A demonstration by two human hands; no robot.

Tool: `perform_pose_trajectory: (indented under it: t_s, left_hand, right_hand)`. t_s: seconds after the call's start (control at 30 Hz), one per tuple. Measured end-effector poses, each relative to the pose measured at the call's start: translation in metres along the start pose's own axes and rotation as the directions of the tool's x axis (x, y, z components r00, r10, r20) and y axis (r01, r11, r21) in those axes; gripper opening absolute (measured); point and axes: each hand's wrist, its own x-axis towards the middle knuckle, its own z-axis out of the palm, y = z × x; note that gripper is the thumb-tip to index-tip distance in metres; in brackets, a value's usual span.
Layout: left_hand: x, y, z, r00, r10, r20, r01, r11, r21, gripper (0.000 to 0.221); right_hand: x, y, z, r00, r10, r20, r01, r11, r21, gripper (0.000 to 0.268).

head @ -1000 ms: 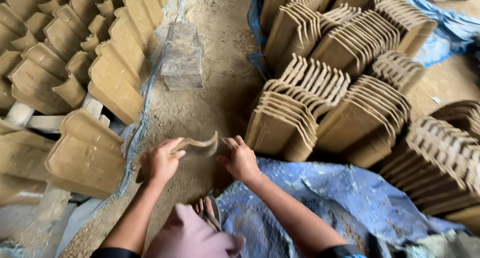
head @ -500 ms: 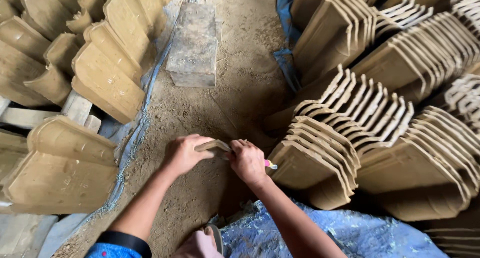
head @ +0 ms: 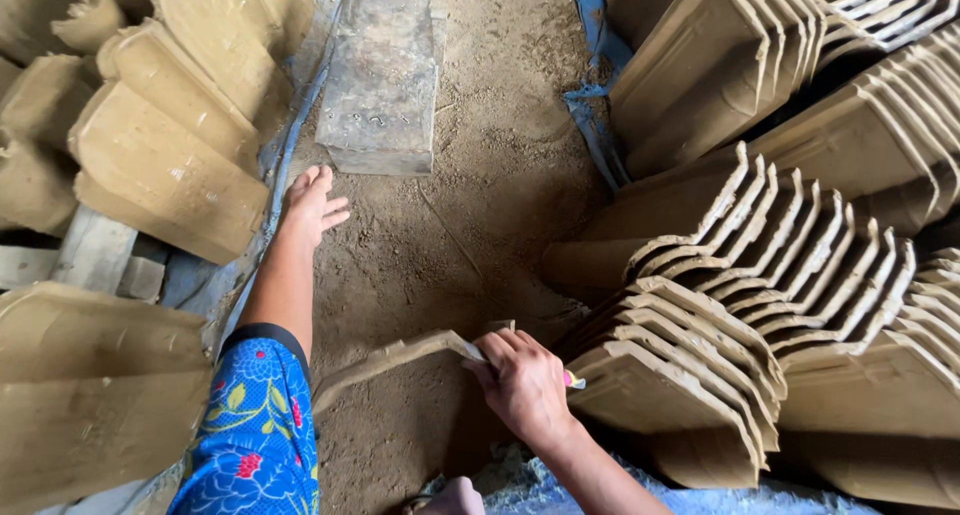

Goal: The person sits on the ground and uses a small tool to scrape and smooth the edges of rectangular clay molds. They handle the molds one at a time, scraping the surfaces and then placing them into a stack nearby.

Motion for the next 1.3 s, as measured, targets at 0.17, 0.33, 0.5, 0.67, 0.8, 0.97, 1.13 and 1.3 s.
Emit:
perform_pose_trajectory:
  t_s: [0.17,0.33,0.5,0.67,0.8,0.97,1.13,1.3]
  left_hand:
    - [-0.004,0.032,0.018,0.998,-0.065,-0.014,0.066,0.978,0.197,0.067]
    - [0.062,0.027,0.016,0.995,-0.050,-0.081,0.056,0.996,0.070,0.066]
    - [0.148,-0.012,0.020,0.984,0.043,-0.174,-0.082,0.971,-0.224,0.052]
    - [0.076,0.021,0.043,0.945,-0.057,-0.323,0.042,0.998,-0.055,0.017]
    - [0.020,0.003,0.049,0.970,-0.088,-0.227,0.076,0.995,-0.063,0.013]
    - [-0.037,-0.046,-0.006,0.981,-0.036,-0.192,0.033,0.999,-0.020,0.011]
    - [-0.076,-0.151,-0.117,0.992,0.009,-0.122,-0.038,0.970,-0.240,0.013]
    - [-0.185,-0.114,-0.121,0.960,0.256,-0.115,-0.261,0.965,-0.038,0.035]
  right_hand:
    - [0.012,0.004,-0.003,1.000,-0.025,0.004,0.024,0.998,0.061,0.022]
    - [0.013,0.005,-0.003,0.996,-0.090,-0.028,0.091,0.995,0.050,0.004]
    - [0.011,0.004,-0.003,0.997,-0.073,-0.015,0.074,0.994,0.082,0.007]
    - [0.007,0.004,-0.001,0.999,-0.046,-0.016,0.048,0.996,0.078,0.007]
    - [-0.003,-0.009,-0.008,0.999,-0.049,0.000,0.049,0.994,0.093,0.006]
    - [-0.013,-0.004,-0.007,0.998,-0.062,0.033,0.059,0.994,0.093,0.006]
    - [-0.004,-0.004,-0.003,0.998,-0.032,-0.053,0.034,0.999,0.035,0.027]
    - [0.009,-0.004,0.000,0.998,0.060,0.006,-0.060,0.997,-0.050,0.013]
